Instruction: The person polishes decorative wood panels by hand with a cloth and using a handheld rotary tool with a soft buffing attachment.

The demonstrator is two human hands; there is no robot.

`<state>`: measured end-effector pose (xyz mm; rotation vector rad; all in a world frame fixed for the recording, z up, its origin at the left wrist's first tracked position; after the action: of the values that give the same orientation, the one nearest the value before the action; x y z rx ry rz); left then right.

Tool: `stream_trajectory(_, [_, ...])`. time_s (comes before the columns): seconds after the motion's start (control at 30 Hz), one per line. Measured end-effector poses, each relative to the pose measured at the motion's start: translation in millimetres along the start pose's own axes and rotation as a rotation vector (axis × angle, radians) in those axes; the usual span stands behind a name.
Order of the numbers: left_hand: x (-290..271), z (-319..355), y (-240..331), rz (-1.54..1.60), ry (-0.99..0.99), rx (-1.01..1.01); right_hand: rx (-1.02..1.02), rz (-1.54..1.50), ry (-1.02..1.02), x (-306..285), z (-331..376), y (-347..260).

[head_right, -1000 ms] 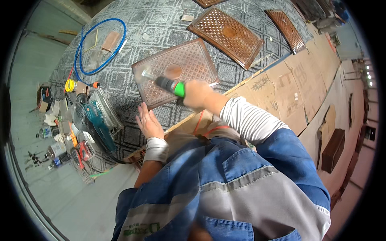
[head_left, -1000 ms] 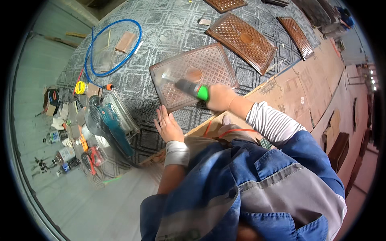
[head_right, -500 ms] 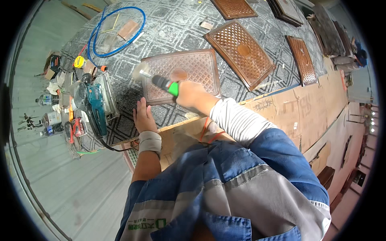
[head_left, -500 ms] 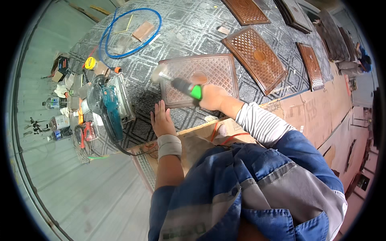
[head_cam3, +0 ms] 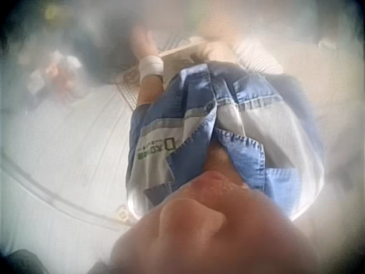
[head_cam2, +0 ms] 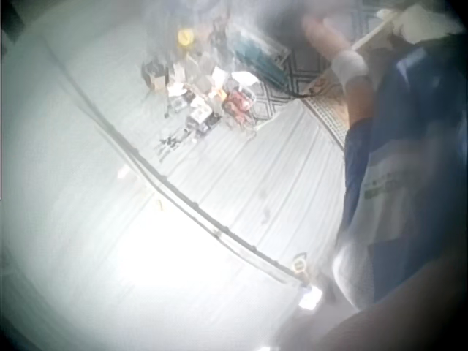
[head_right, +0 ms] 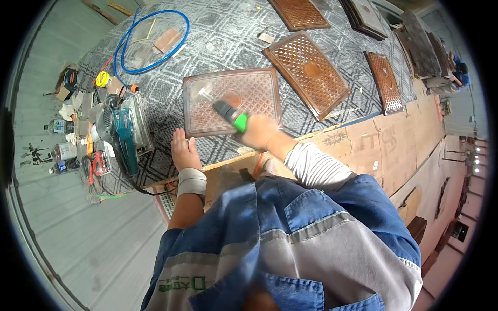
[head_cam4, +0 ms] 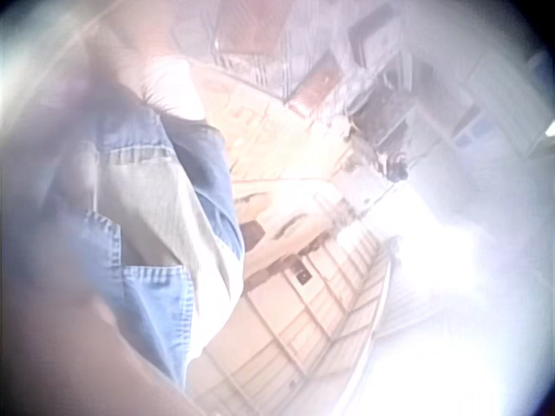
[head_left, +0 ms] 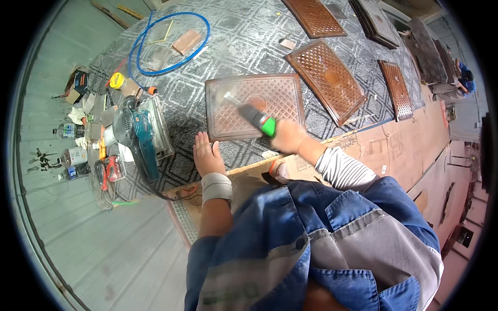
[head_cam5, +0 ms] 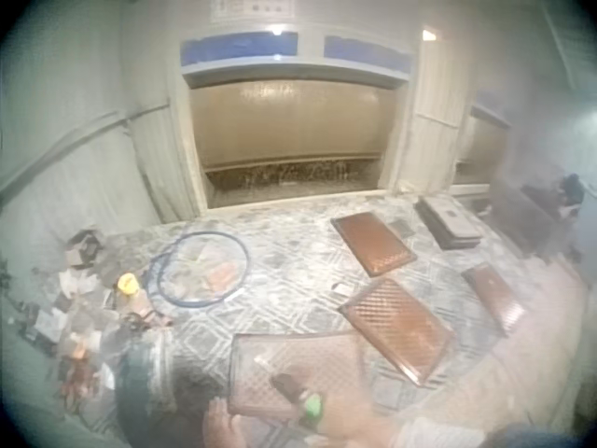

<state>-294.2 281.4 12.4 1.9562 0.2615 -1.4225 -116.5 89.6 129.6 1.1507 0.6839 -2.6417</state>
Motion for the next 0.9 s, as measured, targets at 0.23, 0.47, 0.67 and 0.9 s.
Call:
stream_trajectory(0.23, [-1.1,-1.6,1.3,0.011,-0.016,0.003,0.054,-0.05,0.135,11.2,-15.1,15.0])
stream_trajectory(0.47, [2.8,-1.0,-3.9,0.012,0.005,0.019,-0.172,0.002,0.019,44.7,8.2,2.6])
stream_trajectory(0.67, [5.4,0.3,-3.5,-0.017,-0.001,0.012,0.056,-0.039,0.089,4.0,-7.4,32.4])
stream_trajectory(0.9, [6.7,0.8,-5.3,-0.052,-0.018,0.014,-0.1,0.003,0.024,44.6,18.0,0.1])
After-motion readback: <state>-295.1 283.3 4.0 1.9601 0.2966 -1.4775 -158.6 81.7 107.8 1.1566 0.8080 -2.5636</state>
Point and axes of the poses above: each hand's wrist, its own z-axis away from the middle knuckle, its own x-axis out of the palm, y = z × x, the point moved 3 cm from there along -z, towards the middle knuckle, and after that the axes turned 1 degree about z, right-handed, at the moved point
